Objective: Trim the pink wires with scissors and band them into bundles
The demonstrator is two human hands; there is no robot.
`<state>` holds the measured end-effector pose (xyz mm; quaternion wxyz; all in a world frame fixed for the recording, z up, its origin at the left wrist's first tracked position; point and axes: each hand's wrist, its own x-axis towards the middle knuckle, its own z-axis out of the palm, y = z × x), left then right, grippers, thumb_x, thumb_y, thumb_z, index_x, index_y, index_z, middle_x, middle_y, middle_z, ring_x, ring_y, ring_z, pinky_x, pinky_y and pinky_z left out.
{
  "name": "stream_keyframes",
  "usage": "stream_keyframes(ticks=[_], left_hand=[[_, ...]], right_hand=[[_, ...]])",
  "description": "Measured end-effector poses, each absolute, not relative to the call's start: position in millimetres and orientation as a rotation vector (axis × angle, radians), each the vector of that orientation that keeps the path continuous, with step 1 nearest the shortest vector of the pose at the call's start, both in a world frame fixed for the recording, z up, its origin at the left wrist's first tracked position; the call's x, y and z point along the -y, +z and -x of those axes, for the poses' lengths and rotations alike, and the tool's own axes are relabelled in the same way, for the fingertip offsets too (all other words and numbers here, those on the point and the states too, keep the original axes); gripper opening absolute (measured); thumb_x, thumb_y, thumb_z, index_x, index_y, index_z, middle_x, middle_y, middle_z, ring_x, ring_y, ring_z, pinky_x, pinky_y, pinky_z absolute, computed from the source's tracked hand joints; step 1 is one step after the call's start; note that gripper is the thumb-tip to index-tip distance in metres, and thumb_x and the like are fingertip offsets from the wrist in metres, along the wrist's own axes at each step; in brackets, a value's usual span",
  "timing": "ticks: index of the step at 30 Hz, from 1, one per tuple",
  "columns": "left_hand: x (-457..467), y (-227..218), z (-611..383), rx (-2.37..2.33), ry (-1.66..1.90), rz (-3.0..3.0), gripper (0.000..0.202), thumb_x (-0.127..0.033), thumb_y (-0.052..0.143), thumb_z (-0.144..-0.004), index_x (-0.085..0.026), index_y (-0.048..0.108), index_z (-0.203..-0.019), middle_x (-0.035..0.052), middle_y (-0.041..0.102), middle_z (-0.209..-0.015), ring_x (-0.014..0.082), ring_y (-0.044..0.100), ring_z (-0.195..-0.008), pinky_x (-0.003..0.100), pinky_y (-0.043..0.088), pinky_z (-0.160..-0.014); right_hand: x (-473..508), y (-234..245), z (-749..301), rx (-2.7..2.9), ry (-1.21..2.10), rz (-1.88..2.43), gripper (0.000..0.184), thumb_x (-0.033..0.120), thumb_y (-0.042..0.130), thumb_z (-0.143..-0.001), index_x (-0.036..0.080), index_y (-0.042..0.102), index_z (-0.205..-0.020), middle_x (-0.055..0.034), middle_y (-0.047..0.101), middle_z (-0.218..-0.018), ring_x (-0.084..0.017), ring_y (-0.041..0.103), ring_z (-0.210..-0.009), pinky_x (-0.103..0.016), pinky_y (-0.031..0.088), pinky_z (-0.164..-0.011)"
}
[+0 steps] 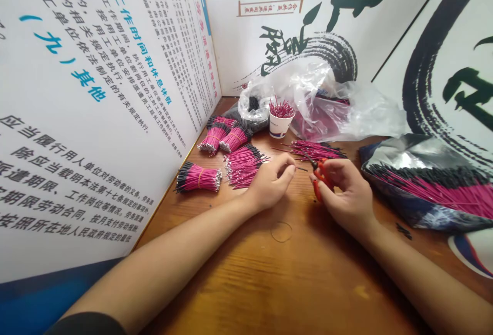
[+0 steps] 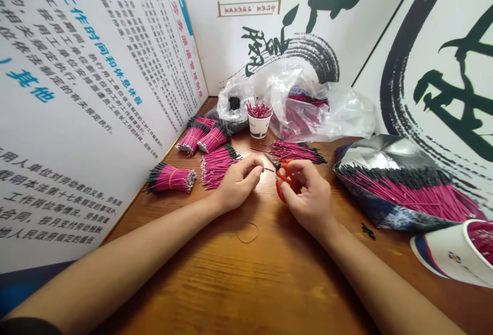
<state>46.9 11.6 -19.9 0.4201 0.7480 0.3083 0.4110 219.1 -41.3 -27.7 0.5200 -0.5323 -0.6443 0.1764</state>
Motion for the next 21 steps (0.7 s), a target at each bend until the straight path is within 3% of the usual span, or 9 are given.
stream_keyframes(ticks=[3, 8, 13, 17, 21], left_hand=[[-12, -21, -48, -0.764, 1.061, -1.734, 0.014, -0.022, 0.045, -0.090, -0.017, 0.048, -0.077, -0.0047, 0.043, -0.066, 0.0090, 0.040, -0.060, 0.022, 0.036, -0.060], [-12, -21, -49, -0.739, 0.989, -1.612, 0.015, -0.017, 0.041, -0.088, -0.015, 0.055, -0.083, -0.0062, 0.041, -0.055, 0.0089, 0.038, -0.052, 0.022, 0.033, -0.054], [-10, -20, -49, -0.735, 0.978, -1.819, 0.017, -0.022, 0.044, -0.090, -0.015, 0.060, -0.088, -0.0010, 0.055, -0.073, 0.0105, 0.046, -0.065, 0.023, 0.037, -0.063], [-8, -20, -49, -0.730, 0.927, -1.901, 0.018, -0.028, 0.048, -0.093, -0.015, 0.059, -0.088, -0.0018, 0.053, -0.072, 0.0098, 0.043, -0.062, 0.023, 0.034, -0.060], [-6, -20, -49, -0.692, 0.916, -1.925, 0.019, -0.029, 0.048, -0.094, -0.014, 0.059, -0.087, 0.0000, 0.056, -0.077, 0.0108, 0.047, -0.069, 0.023, 0.037, -0.065]], right_hand=[[54, -28, -220, 1.481, 0.620, 1.324, 0.014, 0.028, 0.064, -0.084, 0.025, 0.054, -0.094, -0.0039, 0.068, -0.087, -0.020, 0.068, -0.077, -0.030, 0.056, -0.068], [66, -22, -218, 1.502, 0.824, 1.397, 0.017, 0.036, 0.064, -0.084, 0.021, 0.061, -0.093, -0.0056, 0.071, -0.084, -0.020, 0.069, -0.075, -0.029, 0.055, -0.066], [69, -14, -215, 1.447, 0.885, 1.313, 0.019, 0.037, 0.067, -0.081, 0.021, 0.064, -0.091, -0.0048, 0.070, -0.079, -0.019, 0.068, -0.071, -0.028, 0.056, -0.066], [73, -11, -215, 1.416, 0.881, 1.286, 0.017, 0.032, 0.066, -0.082, 0.021, 0.063, -0.095, -0.0013, 0.066, -0.072, -0.012, 0.060, -0.053, -0.024, 0.054, -0.057], [75, -8, -213, 1.426, 0.864, 1.281, 0.017, 0.031, 0.064, -0.083, 0.021, 0.063, -0.096, -0.0004, 0.063, -0.066, -0.012, 0.061, -0.055, -0.021, 0.053, -0.052]])
